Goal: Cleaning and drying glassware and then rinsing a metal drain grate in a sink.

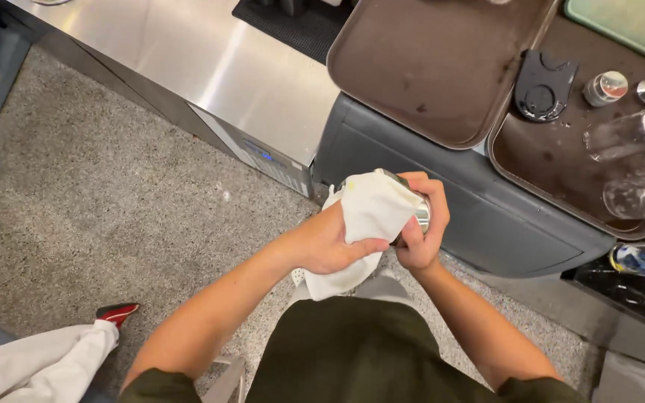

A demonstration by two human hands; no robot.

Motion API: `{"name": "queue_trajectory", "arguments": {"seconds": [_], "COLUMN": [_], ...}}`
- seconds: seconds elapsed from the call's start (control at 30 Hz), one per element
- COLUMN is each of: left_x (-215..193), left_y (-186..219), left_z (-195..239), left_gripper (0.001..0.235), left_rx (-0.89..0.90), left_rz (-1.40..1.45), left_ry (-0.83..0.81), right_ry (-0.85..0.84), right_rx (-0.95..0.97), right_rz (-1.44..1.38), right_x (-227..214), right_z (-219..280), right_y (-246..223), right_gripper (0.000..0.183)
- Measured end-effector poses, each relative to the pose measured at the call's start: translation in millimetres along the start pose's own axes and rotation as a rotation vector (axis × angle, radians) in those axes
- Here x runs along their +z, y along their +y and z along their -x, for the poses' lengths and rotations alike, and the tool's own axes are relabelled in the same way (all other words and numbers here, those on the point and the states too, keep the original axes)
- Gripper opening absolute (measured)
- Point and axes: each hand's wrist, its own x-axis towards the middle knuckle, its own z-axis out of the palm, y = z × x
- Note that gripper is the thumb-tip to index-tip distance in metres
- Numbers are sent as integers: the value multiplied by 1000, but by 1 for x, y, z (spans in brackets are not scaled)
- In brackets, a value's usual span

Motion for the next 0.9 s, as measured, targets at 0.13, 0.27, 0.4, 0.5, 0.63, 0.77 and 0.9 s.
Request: {"name": "queue_trajectory", "arguments": {"seconds": [0.13,0.27,0.4,0.5,0.63,0.77,0.9], "left_x": [-4,2,8,16,22,32,45], "left_y": [7,17,23,11,2,-4,5], "left_z": [-2,-6,-15,-20,-28,-30,-32], "left_gripper": [56,43,35,20,14,13,7], "left_rx": [132,93,91,126,323,346,422], "left_rz": [-47,-167,-272,-556,-706,-969,-1302], "left_ry": [15,-25,-58,-148,-137,-314,-424], "right_ry": [-33,-96,-145,-128,-245,-277,-444], "right_rx": [53,124,188,458,570,813,1186], "right_rz": [-137,-258,-400,-550,-645,-736,-776], "right_x": [-6,-17,-31,-45,-64,-75,-83], "right_z": [-8,-17,-24,-23,-34,-32,-44], "right_y": [2,-3,-2,-2,10,25,42], "right_gripper": [43,41,39,44,45,43,39]}}
